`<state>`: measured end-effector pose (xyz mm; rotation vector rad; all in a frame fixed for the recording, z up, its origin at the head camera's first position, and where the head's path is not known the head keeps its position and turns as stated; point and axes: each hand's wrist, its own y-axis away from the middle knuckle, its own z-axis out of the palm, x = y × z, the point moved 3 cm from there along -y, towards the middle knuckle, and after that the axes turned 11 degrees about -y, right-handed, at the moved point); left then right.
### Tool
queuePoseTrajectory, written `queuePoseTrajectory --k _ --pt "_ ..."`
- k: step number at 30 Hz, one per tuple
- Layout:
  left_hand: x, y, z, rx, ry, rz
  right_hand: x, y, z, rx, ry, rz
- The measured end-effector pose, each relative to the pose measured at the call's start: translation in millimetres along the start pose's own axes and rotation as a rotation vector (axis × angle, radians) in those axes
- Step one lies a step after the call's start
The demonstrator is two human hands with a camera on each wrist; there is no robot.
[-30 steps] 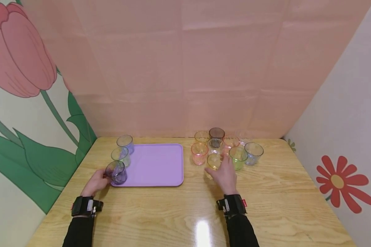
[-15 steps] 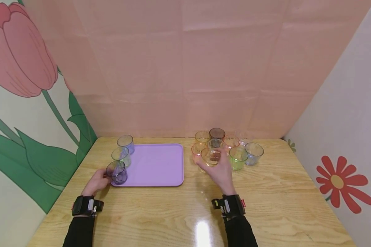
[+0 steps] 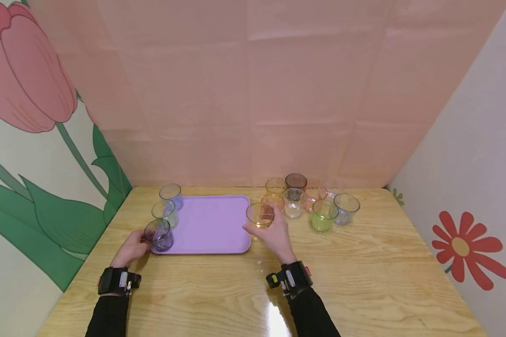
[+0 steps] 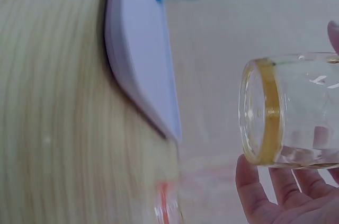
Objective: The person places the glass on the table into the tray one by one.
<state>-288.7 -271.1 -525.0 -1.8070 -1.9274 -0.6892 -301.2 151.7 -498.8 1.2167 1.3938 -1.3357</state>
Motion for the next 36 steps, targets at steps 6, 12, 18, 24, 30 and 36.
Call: queuePoseTrajectory --k 6,12,18,24,30,36 --pt "0.7 0.8 -0.5 -0.007 0.0 -0.008 4.8 -5.1 30.3 -0.101 -0.104 0.046" --pt "0.8 0.7 1.0 -0.019 -0.003 -0.042 10.7 -17.4 61.7 -0.163 -0.134 0.051" --pt "1.7 0.7 0.2 0.002 -0.026 -0.042 16.4 -28.1 88.6 -0.203 -0.095 0.066" --pt "0.9 0.2 -1.5 -0.003 -0.033 -0.049 19.9 -39.3 113.3 -0.216 -0.09 0.105" --pt "3.1 0.0 -2.4 -0.005 -0.011 -0.059 18.3 -47.9 131.7 -0.247 0.058 0.066" --pt "1.5 -0.5 -0.2 -0.008 0.005 -0.067 18.6 -57.7 145.7 -0.246 0.158 0.062"
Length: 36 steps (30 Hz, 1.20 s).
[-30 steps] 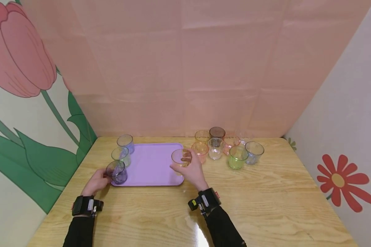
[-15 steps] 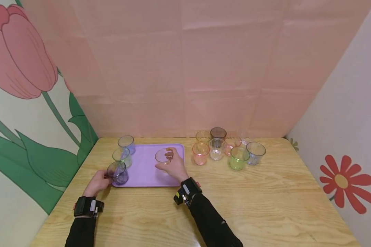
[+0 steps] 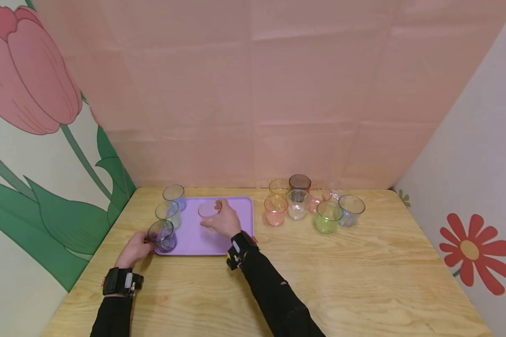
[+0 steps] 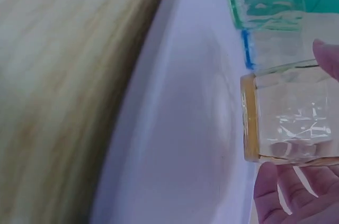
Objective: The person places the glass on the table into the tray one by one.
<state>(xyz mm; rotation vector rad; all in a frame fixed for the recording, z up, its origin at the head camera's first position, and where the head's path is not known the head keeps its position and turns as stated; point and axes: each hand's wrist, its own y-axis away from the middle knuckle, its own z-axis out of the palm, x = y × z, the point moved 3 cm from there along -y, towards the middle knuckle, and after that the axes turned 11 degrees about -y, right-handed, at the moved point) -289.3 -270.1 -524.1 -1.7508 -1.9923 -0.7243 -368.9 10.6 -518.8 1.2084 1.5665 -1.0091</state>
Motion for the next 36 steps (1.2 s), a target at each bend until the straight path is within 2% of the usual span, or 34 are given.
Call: queuePoseTrajectory --k 7,15,26,31,36 --pt "-2.1 -0.4 0.0 0.006 -0.02 0.008 -8.1 -17.6 10.6 0.002 0.125 -0.033" --pt "-0.2 0.6 -0.4 0.004 -0.02 -0.014 -21.1 -28.6 19.7 -0.017 0.082 0.033" --pt "1.7 -1.9 1.3 0.003 -0.021 -0.016 -24.3 -40.1 30.3 -0.034 0.174 0.067" --pt "0.9 -1.9 1.0 -0.002 -0.019 -0.027 -22.2 -41.8 33.5 -0.034 0.183 0.09" --pt "-0.9 -1.8 2.1 -0.003 -0.01 -0.022 -22.3 -43.2 36.3 -0.013 0.196 0.069"
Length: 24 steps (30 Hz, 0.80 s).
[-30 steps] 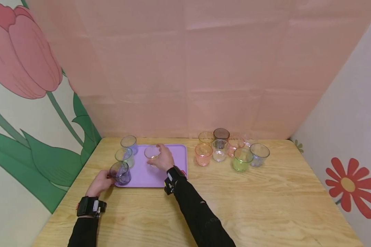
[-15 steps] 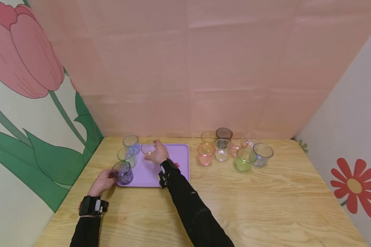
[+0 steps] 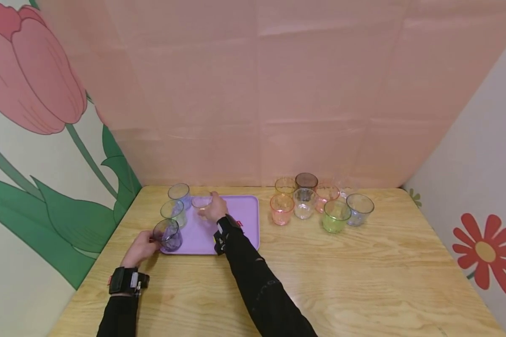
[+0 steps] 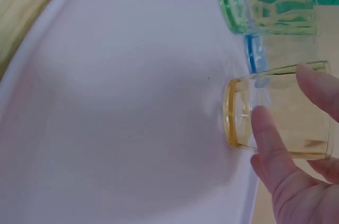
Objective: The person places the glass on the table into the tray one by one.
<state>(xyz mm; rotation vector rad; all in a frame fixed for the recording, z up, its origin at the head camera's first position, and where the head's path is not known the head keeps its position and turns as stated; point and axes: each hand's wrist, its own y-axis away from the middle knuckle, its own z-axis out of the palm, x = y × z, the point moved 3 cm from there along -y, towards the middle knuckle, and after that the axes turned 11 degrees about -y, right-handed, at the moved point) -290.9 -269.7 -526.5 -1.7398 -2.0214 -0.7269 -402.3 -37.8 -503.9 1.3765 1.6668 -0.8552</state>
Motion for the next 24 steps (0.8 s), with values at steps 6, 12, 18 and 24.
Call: queuePoseTrajectory --k 6,12,18,24 --pt "-2.3 0.1 2.0 -0.004 -0.005 -0.002 -4.2 1.1 0.2 0.059 -0.028 -0.021" --pt "-4.3 -0.9 2.9 0.005 -0.009 -0.004 -8.2 1.7 0.1 0.074 -0.14 0.041" --pt "-2.8 -1.5 3.5 0.006 0.0 0.003 -5.6 -2.8 3.6 0.04 -0.227 0.129" --pt "-2.2 -1.3 1.0 0.006 -0.007 -0.002 -3.1 -2.5 4.2 0.016 -0.274 0.156"
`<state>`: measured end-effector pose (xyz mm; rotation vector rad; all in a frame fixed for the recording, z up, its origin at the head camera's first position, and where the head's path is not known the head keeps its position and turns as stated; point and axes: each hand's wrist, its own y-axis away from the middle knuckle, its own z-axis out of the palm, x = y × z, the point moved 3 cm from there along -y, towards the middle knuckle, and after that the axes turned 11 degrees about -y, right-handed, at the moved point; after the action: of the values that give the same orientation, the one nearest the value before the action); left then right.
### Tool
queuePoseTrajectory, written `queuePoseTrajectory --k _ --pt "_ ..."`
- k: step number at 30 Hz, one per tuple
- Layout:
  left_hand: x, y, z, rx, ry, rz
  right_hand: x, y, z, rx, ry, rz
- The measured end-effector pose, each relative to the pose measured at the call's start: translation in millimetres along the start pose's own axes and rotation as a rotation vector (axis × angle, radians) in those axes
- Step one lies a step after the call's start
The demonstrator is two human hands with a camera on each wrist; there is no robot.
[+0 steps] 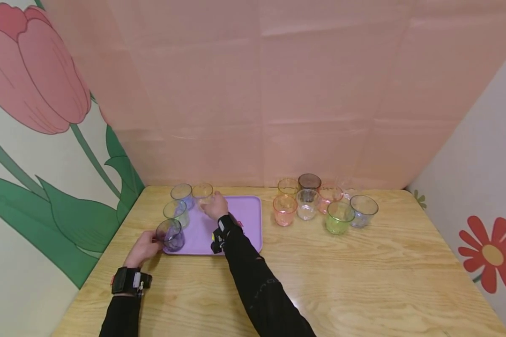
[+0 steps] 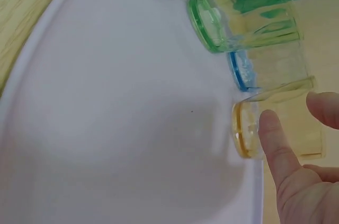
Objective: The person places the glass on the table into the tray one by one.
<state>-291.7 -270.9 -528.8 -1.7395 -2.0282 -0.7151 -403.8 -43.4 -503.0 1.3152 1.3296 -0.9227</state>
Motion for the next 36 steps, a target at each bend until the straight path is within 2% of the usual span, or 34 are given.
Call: queuePoseTrajectory --k 9,22,36 --pt "0.3 0.6 1.0 -0.009 -0.019 0.011 8.0 0.4 -11.6 0.009 0.102 -0.027" --pt "0.2 1.8 0.9 -0.025 -0.023 -0.006 14.2 6.8 -24.3 -0.015 0.069 -0.107" --pt "1.2 2.5 -2.0 -0.04 -0.026 -0.019 7.6 28.4 -33.1 -0.089 0.023 -0.206"
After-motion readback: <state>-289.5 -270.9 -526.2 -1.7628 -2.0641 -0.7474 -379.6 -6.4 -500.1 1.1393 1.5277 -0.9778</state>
